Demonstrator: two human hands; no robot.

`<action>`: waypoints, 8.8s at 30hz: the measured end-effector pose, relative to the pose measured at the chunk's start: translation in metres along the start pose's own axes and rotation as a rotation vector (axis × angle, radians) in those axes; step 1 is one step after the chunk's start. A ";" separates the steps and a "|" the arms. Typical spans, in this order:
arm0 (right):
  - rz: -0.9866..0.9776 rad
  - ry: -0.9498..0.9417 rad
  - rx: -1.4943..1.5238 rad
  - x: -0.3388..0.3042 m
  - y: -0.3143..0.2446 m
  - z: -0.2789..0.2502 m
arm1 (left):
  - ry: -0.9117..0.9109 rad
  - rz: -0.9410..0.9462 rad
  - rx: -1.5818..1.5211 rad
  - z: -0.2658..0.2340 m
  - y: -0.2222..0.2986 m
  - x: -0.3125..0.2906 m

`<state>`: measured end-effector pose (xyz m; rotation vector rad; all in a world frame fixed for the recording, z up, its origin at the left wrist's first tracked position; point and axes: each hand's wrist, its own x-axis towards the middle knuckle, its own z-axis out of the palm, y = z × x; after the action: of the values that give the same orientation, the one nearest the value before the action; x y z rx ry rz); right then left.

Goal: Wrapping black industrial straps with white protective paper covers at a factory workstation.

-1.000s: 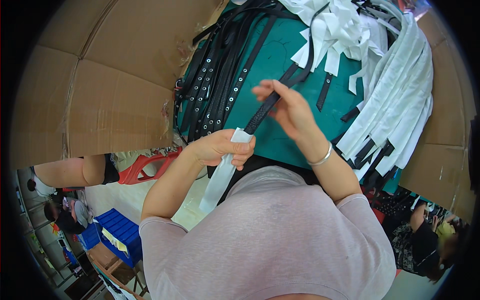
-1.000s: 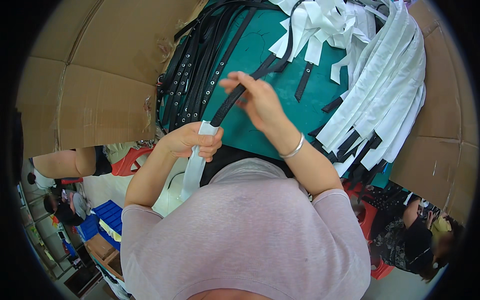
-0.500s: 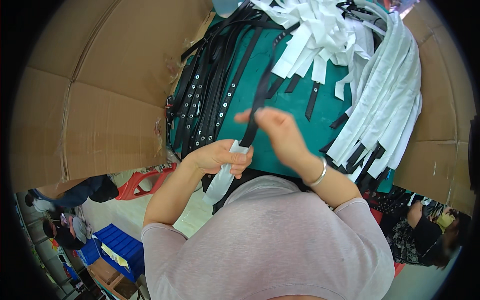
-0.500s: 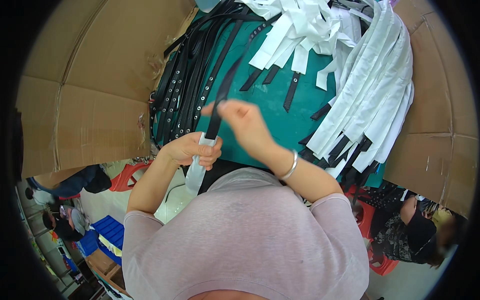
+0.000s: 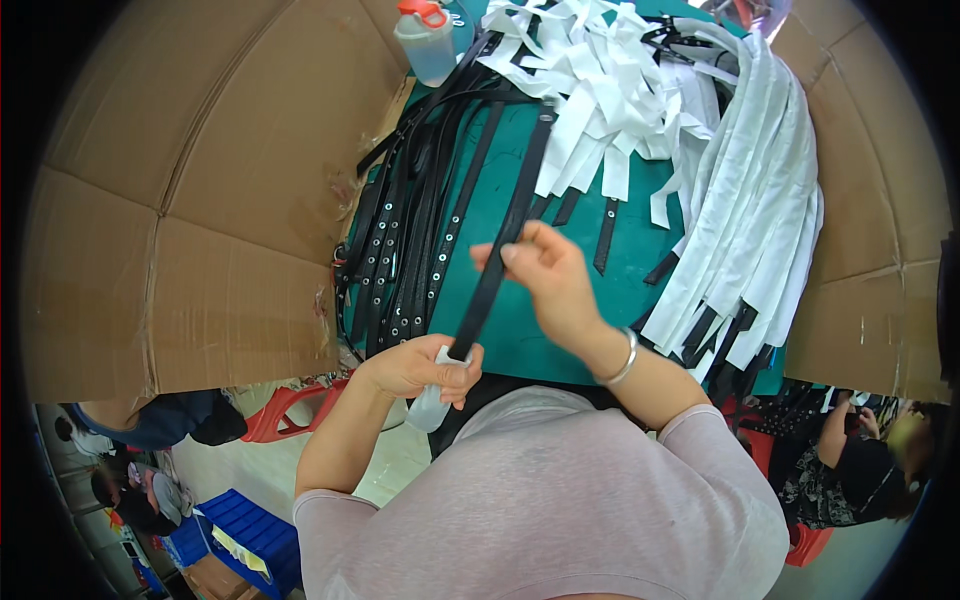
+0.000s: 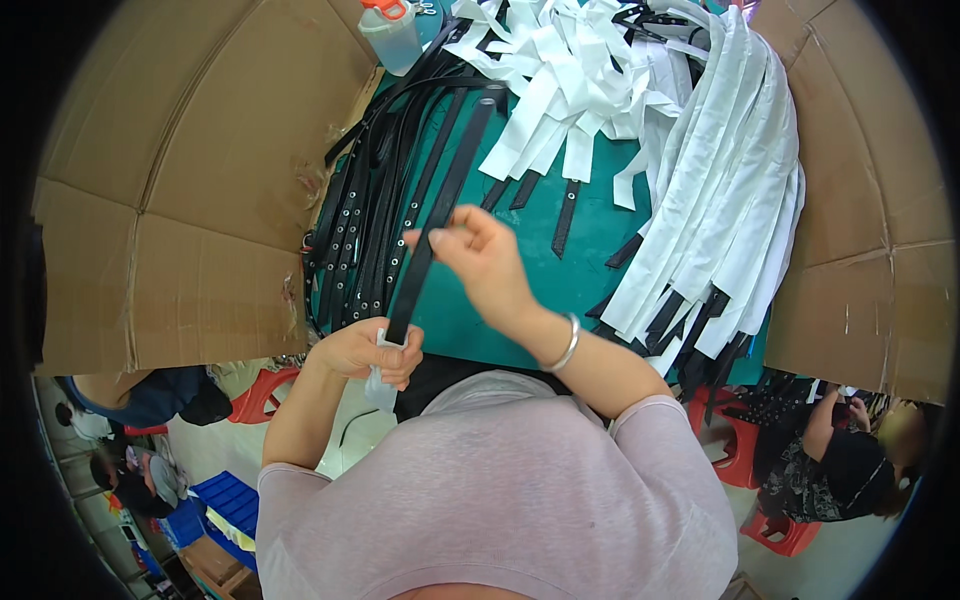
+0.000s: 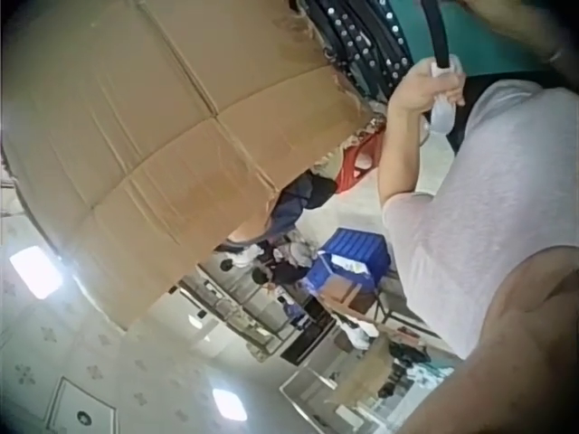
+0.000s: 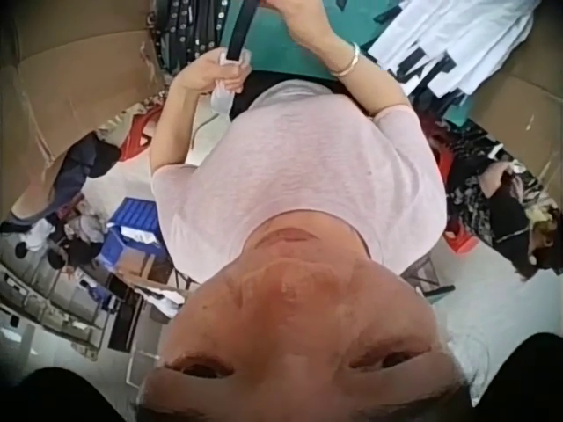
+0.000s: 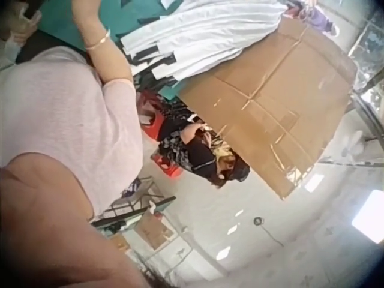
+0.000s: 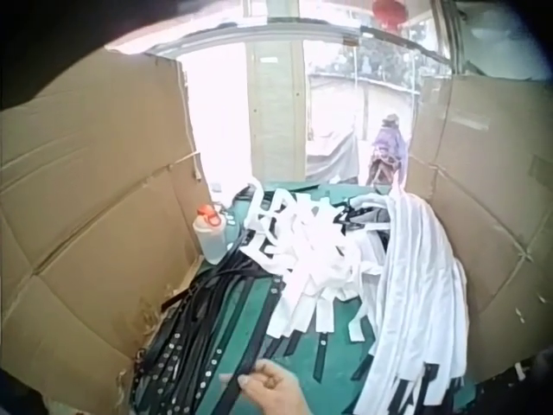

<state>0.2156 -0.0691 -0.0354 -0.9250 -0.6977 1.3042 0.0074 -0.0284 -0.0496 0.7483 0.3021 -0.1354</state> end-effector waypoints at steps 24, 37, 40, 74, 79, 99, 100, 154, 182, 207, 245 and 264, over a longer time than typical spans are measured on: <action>0.300 -0.367 -0.252 -0.009 -0.019 0.016 | 0.057 0.166 -0.167 -0.003 -0.007 0.005; 0.110 -0.282 -0.110 -0.018 0.005 0.024 | 0.155 0.160 0.364 0.000 -0.032 -0.033; 0.047 -0.322 -0.080 -0.006 -0.006 0.025 | 0.216 0.281 0.254 0.008 -0.033 -0.037; -0.006 -0.157 -0.244 -0.004 -0.083 -0.010 | 0.150 0.232 0.351 0.031 0.006 -0.003; -0.135 -0.291 -0.521 -0.023 -0.067 0.002 | 0.158 0.261 0.307 0.037 0.009 0.006; -0.066 -0.147 -0.462 -0.026 -0.038 -0.009 | 0.336 0.417 0.347 0.038 0.018 0.033; -0.042 -0.162 -0.548 -0.029 -0.037 -0.011 | 0.331 0.428 0.378 0.040 0.018 0.033; -0.570 0.393 -1.374 -0.111 -0.060 -0.103 | 0.461 0.457 0.249 0.079 0.037 0.148; -0.479 0.675 -0.930 -0.104 -0.048 -0.108 | 0.592 0.612 0.383 0.090 0.030 0.150; -0.442 0.332 -1.244 -0.098 -0.092 -0.128 | 0.613 0.558 0.429 0.094 0.030 0.148; -0.784 0.498 -1.092 -0.080 -0.020 -0.122 | -0.091 0.101 -1.202 0.059 0.029 0.161; -0.768 0.556 -1.103 -0.067 -0.016 -0.103 | -0.091 0.131 -1.241 0.068 0.026 0.161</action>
<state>0.3009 -0.1529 -0.0664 -1.5727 -1.1732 -0.1316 0.1806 -0.0585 -0.0372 -0.4687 0.1939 0.1472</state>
